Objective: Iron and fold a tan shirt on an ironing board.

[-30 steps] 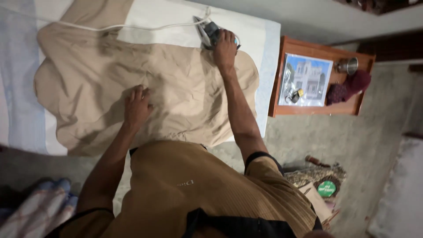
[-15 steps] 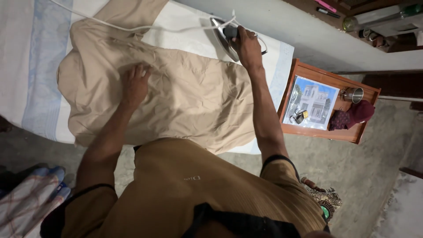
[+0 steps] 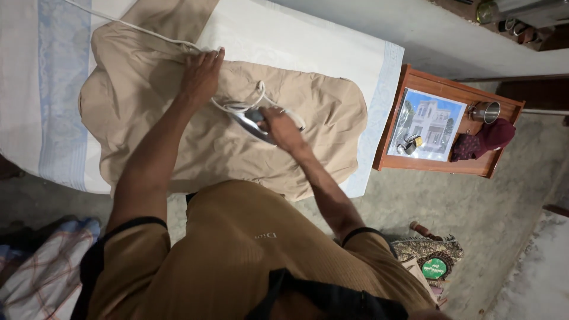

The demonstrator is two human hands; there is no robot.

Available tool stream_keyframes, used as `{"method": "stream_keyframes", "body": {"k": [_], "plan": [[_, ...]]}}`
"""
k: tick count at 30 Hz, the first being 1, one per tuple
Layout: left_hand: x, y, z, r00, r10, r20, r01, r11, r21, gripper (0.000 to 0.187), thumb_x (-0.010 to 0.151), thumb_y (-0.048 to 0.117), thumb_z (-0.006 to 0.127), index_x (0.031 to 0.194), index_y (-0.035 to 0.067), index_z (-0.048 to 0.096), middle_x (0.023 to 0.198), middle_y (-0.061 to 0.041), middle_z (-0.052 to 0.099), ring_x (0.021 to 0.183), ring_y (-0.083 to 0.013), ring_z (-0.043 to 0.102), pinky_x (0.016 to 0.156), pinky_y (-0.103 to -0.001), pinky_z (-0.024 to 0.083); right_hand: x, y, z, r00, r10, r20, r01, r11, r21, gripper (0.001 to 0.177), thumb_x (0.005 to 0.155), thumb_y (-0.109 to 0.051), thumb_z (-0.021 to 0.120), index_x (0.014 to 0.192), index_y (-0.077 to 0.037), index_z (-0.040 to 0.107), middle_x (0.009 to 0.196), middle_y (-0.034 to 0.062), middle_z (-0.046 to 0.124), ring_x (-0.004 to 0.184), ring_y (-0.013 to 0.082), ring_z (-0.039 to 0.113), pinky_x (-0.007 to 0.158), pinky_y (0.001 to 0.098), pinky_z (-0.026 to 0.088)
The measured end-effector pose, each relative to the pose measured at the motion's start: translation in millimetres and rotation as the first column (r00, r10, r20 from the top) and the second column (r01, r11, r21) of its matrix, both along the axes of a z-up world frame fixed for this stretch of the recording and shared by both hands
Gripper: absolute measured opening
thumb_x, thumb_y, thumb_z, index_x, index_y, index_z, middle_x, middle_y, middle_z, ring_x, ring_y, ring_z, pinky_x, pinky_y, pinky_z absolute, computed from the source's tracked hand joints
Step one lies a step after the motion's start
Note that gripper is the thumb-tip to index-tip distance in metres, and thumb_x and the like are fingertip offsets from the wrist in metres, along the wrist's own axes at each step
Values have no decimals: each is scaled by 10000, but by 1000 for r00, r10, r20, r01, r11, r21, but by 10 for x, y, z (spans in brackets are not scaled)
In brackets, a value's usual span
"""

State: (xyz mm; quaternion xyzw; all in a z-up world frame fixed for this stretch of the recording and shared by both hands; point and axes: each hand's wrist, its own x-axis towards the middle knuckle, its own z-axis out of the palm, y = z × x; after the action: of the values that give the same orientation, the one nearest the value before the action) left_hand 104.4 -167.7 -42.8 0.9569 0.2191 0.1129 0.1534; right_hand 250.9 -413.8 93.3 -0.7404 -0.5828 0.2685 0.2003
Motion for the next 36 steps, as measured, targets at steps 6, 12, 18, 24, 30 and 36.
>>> {"method": "stream_keyframes", "body": {"k": [6, 12, 18, 24, 30, 36], "plan": [[403, 161, 146, 986, -115, -119, 112, 993, -30, 313, 944, 141, 590, 1235, 40, 648, 1279, -156, 626, 1251, -338, 570, 1078, -627, 357, -489, 57, 50, 999, 11, -53, -17, 994, -111, 345, 960, -253, 647, 1225, -36, 606, 1063, 216, 688, 1014, 422, 644, 846, 521, 503], [665, 385, -80, 984, -128, -126, 121, 991, -62, 127, 967, 141, 599, 1053, 76, 667, 1036, -175, 724, 1023, -362, 690, 917, -572, 449, -644, 40, -465, 994, 68, 81, -71, 997, 40, 397, 988, -267, 611, 1286, -7, 570, 1199, 205, 626, 1123, 418, 608, 930, 522, 474], [686, 573, -38, 954, -203, -221, 165, 970, -176, 399, 905, 309, 698, 1148, 1, 630, 870, -229, 744, 850, -408, 718, 768, -592, 485, -408, 277, -378, 1000, 26, -8, -25, 994, 106, 424, 924, -294, 696, 1237, -19, 615, 1171, 164, 637, 1057, 395, 639, 881, 492, 527], [504, 817, -349, 956, -201, -212, 143, 954, -263, 210, 984, 105, 610, 1172, 87, 701, 1008, -196, 746, 957, -392, 715, 846, -538, 514, -175, 120, 215, 993, 97, -68, -53, 879, 474, 155, 976, -178, 740, 1056, -65, 671, 965, 92, 680, 816, 292, 697, 709, 391, 567], [230, 645, -27, 994, -95, 49, 100, 987, -126, 121, 1037, 33, 605, 1134, 43, 678, 1030, -148, 714, 1041, -355, 654, 1006, -517, 438, 153, -706, -364, 796, -515, -317, 601, 736, 313, 64, 1056, -101, 669, 1025, -47, 684, 921, 84, 699, 745, 175, 643, 675, 309, 517], [-78, -203, 605, 959, 172, 224, -145, 980, -134, 214, 970, -22, 573, 1172, 41, 611, 1150, -137, 633, 1159, -356, 575, 1017, -524, 411, 424, -2057, -1211, 342, -931, -130, 929, 313, 198, 379, 995, -289, 699, 1240, -17, 601, 1143, 172, 662, 1011, 303, 645, 897, 417, 524]]}}
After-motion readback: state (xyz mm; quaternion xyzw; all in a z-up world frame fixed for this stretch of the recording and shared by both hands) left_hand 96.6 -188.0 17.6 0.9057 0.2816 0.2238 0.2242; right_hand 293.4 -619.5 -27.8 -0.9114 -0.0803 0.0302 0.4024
